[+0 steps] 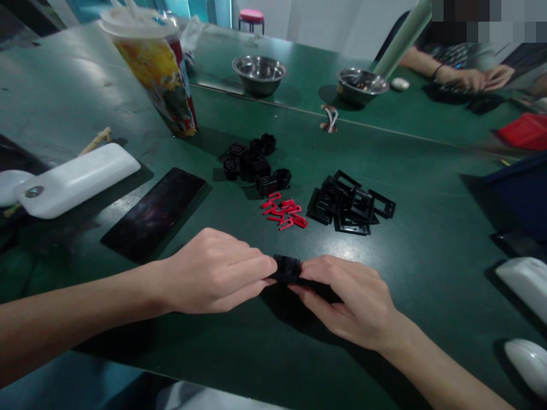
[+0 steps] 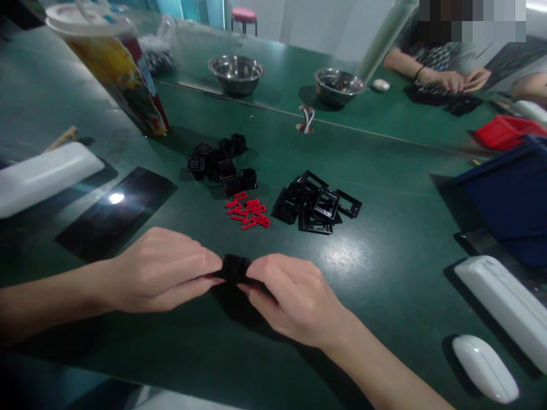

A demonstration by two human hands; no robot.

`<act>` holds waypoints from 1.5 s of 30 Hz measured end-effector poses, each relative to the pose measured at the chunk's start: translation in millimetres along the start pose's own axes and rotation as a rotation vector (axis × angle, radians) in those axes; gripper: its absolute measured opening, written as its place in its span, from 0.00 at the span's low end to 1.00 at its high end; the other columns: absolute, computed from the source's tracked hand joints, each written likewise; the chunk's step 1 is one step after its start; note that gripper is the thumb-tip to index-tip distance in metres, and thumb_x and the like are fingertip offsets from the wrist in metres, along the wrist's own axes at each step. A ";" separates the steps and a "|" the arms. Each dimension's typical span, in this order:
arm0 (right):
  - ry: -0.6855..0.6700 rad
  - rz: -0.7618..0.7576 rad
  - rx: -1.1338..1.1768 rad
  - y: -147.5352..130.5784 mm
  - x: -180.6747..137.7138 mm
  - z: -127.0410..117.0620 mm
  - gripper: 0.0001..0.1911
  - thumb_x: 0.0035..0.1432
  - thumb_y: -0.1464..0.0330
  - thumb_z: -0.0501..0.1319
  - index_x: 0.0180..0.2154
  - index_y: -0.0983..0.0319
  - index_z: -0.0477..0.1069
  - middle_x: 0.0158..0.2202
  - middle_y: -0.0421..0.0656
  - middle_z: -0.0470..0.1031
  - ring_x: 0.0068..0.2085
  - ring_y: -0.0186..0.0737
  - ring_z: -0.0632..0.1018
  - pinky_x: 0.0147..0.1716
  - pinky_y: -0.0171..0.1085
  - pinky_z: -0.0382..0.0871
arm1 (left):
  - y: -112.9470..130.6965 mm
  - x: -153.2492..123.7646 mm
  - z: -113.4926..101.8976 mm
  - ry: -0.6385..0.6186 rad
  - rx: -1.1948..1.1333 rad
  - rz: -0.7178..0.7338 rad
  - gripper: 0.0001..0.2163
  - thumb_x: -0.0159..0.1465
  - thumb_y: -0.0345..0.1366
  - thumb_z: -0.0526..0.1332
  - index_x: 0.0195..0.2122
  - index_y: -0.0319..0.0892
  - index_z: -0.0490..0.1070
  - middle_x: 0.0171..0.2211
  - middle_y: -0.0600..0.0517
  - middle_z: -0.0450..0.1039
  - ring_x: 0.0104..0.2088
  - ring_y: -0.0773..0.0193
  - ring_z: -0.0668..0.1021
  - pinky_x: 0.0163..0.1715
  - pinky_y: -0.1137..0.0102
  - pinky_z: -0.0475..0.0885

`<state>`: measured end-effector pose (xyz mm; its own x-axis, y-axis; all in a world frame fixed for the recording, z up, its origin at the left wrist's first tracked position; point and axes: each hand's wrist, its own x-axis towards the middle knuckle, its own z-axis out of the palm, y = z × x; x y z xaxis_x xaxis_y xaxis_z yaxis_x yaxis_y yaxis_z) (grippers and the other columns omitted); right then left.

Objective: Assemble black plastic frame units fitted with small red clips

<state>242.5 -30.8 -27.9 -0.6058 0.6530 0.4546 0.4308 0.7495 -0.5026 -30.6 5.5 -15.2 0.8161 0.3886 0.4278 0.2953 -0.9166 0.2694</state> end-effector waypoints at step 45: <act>-0.004 -0.176 -0.020 0.5 0.5 1.6 0.10 0.71 0.77 0.58 0.36 0.62 0.73 0.33 0.43 0.77 0.32 0.38 0.75 0.32 0.38 0.72 | 7.5 -0.4 5.1 -0.086 -0.141 -0.093 0.08 0.74 0.37 0.57 0.39 0.42 0.72 0.39 0.49 0.81 0.29 0.64 0.81 0.28 0.69 0.72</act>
<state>241.3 -30.3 -29.1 -0.6754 0.5112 0.5314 0.3312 0.8542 -0.4008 -26.2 -2.0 -17.7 0.8297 0.4562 0.3216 0.3039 -0.8526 0.4251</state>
